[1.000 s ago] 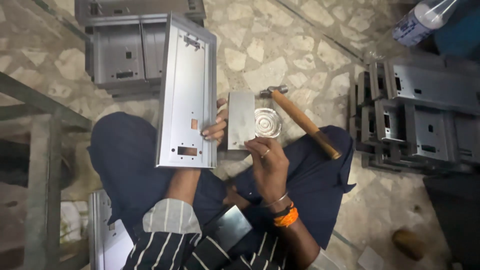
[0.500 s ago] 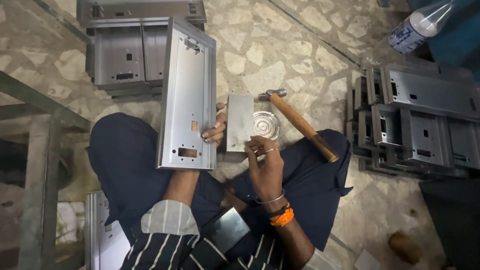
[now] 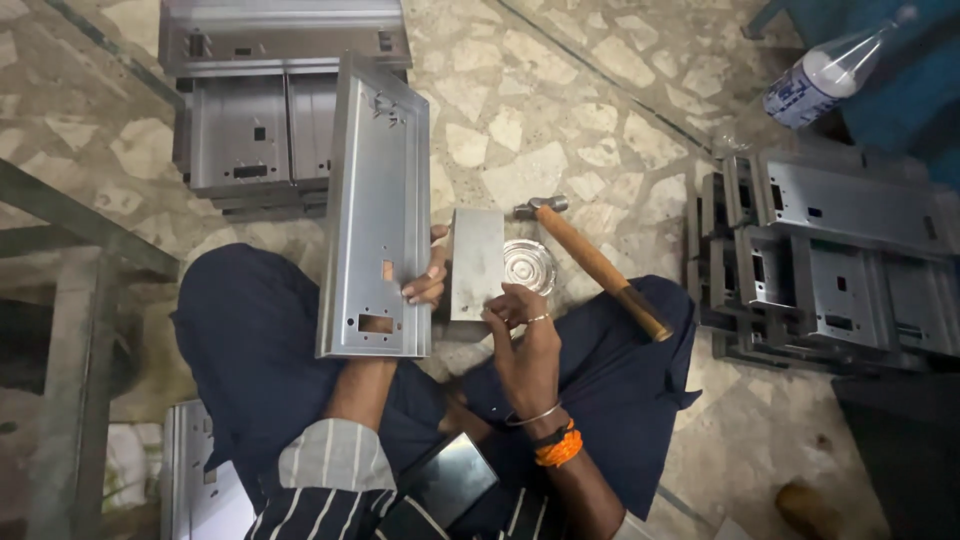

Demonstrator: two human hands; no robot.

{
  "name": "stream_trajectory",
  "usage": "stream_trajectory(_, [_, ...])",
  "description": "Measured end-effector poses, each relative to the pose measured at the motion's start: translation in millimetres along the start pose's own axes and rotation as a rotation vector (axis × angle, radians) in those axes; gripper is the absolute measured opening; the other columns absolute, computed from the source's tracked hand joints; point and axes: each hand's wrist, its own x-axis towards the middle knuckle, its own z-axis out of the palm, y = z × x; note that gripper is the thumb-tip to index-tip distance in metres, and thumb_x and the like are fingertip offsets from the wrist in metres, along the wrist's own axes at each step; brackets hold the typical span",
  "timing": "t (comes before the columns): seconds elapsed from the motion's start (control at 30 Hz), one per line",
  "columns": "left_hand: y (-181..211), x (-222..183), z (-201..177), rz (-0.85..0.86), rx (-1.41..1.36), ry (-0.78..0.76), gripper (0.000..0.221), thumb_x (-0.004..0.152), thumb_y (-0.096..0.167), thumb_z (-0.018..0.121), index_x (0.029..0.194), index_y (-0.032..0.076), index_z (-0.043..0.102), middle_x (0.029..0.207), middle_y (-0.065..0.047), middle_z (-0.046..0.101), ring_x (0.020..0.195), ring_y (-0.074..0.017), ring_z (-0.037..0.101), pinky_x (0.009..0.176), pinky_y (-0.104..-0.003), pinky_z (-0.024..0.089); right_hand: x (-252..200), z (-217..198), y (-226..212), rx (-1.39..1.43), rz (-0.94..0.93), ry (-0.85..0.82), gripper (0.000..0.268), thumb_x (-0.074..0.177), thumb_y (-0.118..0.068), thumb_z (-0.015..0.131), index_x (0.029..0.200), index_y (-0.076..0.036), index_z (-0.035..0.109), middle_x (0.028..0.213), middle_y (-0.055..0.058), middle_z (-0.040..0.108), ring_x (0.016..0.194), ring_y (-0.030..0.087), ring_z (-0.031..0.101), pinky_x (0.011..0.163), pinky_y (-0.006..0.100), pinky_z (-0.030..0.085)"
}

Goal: The person punches specific points on metal plates using a hammer and a punch tool.

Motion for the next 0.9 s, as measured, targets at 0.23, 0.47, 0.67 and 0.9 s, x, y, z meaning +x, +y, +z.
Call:
stream_trajectory(0.23, [2.3, -0.9, 4.0, 0.027, 0.051, 0.002, 0.076, 0.103, 0.042, 0.063, 0.151, -0.012, 0.041, 0.102, -0.014, 0.056, 0.066, -0.0055, 0.042, 0.058, -0.020, 0.036, -3.6, 1.9, 6.6, 0.074, 0.046, 0.008, 0.041, 0.091, 0.005, 0.072, 0.128, -0.004, 0.055, 0.100, 0.007, 0.075, 0.082, 0.013, 0.069, 0.072, 0.026, 0.055])
stream_trajectory(0.47, [1.3, -7.3, -35.5, -0.049, -0.033, 0.055, 0.067, 0.110, 0.039, 0.053, 0.149, -0.014, 0.039, 0.099, -0.023, 0.059, 0.059, -0.0100, 0.045, 0.055, -0.024, 0.040, -2.8, -7.0, -11.2, 0.042, 0.041, 0.026, 0.035, 0.089, 0.002, 0.075, 0.121, -0.002, 0.060, 0.101, 0.007, 0.075, 0.080, 0.012, 0.068, 0.069, 0.027, 0.054])
stream_trajectory(0.67, [9.7, 27.6, 19.1, -0.157, 0.329, 0.339, 0.060, 0.104, 0.044, 0.048, 0.146, 0.001, 0.049, 0.109, -0.015, 0.066, 0.072, -0.0081, 0.062, 0.062, -0.025, 0.053, -13.9, -28.3, -21.7, 0.385, 0.194, 0.066, 0.018, 0.104, -0.012, 0.060, 0.115, 0.000, 0.069, 0.104, 0.006, 0.075, 0.090, 0.009, 0.066, 0.080, 0.025, 0.054])
stream_trajectory(0.9, [8.3, 63.8, 54.9, 0.036, 1.061, 0.574, 0.047, 0.094, 0.031, 0.078, 0.125, -0.003, 0.066, 0.107, -0.007, 0.071, 0.094, -0.0131, 0.066, 0.082, -0.027, 0.056, -11.7, -30.3, -3.6, 0.396, 0.388, 0.076, 0.024, 0.102, -0.018, 0.064, 0.113, 0.002, 0.070, 0.094, 0.000, 0.069, 0.084, 0.005, 0.059, 0.074, 0.022, 0.048])
